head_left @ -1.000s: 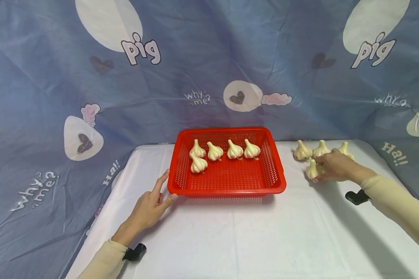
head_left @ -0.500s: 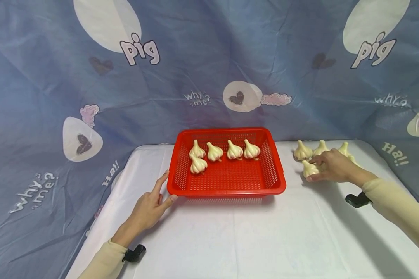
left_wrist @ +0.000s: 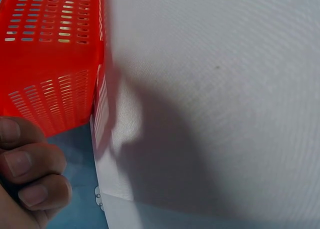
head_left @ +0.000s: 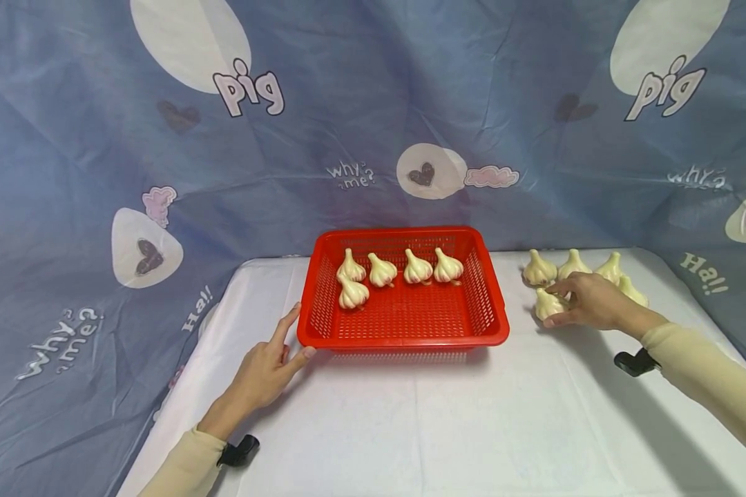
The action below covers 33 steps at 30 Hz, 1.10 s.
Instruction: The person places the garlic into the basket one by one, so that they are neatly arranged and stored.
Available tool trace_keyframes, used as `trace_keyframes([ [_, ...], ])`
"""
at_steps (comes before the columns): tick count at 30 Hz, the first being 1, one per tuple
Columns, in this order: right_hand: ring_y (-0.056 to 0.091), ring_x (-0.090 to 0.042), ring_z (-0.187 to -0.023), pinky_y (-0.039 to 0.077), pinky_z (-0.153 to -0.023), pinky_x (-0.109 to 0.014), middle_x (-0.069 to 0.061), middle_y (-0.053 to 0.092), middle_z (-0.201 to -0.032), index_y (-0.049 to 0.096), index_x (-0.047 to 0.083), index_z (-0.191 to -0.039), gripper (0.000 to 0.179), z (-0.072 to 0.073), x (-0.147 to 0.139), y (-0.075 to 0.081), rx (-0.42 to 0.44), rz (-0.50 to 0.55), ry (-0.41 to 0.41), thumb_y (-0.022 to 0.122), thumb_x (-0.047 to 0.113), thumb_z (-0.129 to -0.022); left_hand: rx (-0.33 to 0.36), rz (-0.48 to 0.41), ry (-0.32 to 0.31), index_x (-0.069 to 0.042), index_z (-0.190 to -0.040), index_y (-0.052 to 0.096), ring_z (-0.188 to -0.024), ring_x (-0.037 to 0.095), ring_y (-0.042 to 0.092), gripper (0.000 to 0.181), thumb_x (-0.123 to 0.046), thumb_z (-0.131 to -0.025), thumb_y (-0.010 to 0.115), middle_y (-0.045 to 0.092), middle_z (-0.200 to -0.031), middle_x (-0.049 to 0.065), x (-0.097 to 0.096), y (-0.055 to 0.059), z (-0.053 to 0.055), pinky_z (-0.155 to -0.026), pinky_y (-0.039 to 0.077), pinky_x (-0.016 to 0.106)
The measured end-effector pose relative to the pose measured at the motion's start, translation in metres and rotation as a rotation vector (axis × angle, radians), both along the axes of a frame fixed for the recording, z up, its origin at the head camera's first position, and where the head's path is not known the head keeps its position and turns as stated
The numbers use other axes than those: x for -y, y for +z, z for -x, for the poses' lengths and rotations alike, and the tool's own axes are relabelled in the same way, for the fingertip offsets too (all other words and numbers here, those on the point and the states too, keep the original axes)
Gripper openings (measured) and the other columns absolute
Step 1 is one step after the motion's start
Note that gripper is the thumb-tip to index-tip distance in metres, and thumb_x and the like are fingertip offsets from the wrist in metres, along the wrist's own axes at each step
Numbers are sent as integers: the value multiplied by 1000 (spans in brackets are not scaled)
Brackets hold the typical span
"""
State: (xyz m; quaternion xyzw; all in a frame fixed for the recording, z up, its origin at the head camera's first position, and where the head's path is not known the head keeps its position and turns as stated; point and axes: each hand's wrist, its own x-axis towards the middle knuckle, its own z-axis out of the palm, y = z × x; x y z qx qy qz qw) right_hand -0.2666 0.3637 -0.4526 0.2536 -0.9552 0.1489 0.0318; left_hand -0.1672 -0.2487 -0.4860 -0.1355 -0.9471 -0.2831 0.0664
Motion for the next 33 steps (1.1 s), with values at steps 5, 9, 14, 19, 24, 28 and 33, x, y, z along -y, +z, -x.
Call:
trace_keyframes([
  [5,48,0,-65,43,-61,-27,5,58,-74,80,2,-108,51,0,0,0,-8,51,23,97,36,-74,-3,-3,-3,-29,-168,28,-48,1,28,82,-43,-100,72,34,-55,-16,0,0,0,-49,28,24],
  [9,56,-2,-66,44,-61,-25,7,63,-73,76,11,-94,33,3,2,3,21,92,16,95,34,-79,-10,-4,-7,-28,-168,29,-48,1,28,82,-42,-100,72,34,-54,-16,0,1,0,-49,27,24],
  [14,69,-6,-78,51,-67,-25,-1,78,-90,77,8,-107,39,2,6,11,108,169,-49,93,33,-82,-10,-7,-11,-28,-168,29,-48,0,28,82,-41,-100,72,33,-54,-16,-1,1,-1,-49,27,24],
  [19,54,-2,-64,40,-58,-22,4,67,-74,77,12,-107,40,1,13,20,128,191,-107,93,38,-82,-9,-10,-9,-28,-168,28,-47,1,28,82,-41,-100,72,34,-54,-16,-1,2,0,-49,27,24],
  [24,74,-7,-83,51,-72,-19,-6,81,-96,75,9,-118,48,1,18,27,193,230,-159,90,41,-86,2,-5,-5,-28,-168,28,-48,2,29,81,-43,-101,71,34,-54,-15,-1,1,0,-49,28,25],
  [28,76,-7,-91,52,-76,-20,-10,81,-107,73,9,-127,54,1,21,32,263,268,-181,87,44,-89,7,-8,-4,-29,-168,28,-48,2,29,81,-44,-101,71,35,-55,-14,-1,2,0,-49,29,25],
  [33,76,-16,-99,51,-73,-25,-9,78,-121,72,17,-134,51,0,27,41,339,310,-191,80,49,-94,2,-7,-5,-28,-168,29,-48,2,29,81,-43,-100,72,35,-55,-15,-1,2,0,-49,28,25],
])
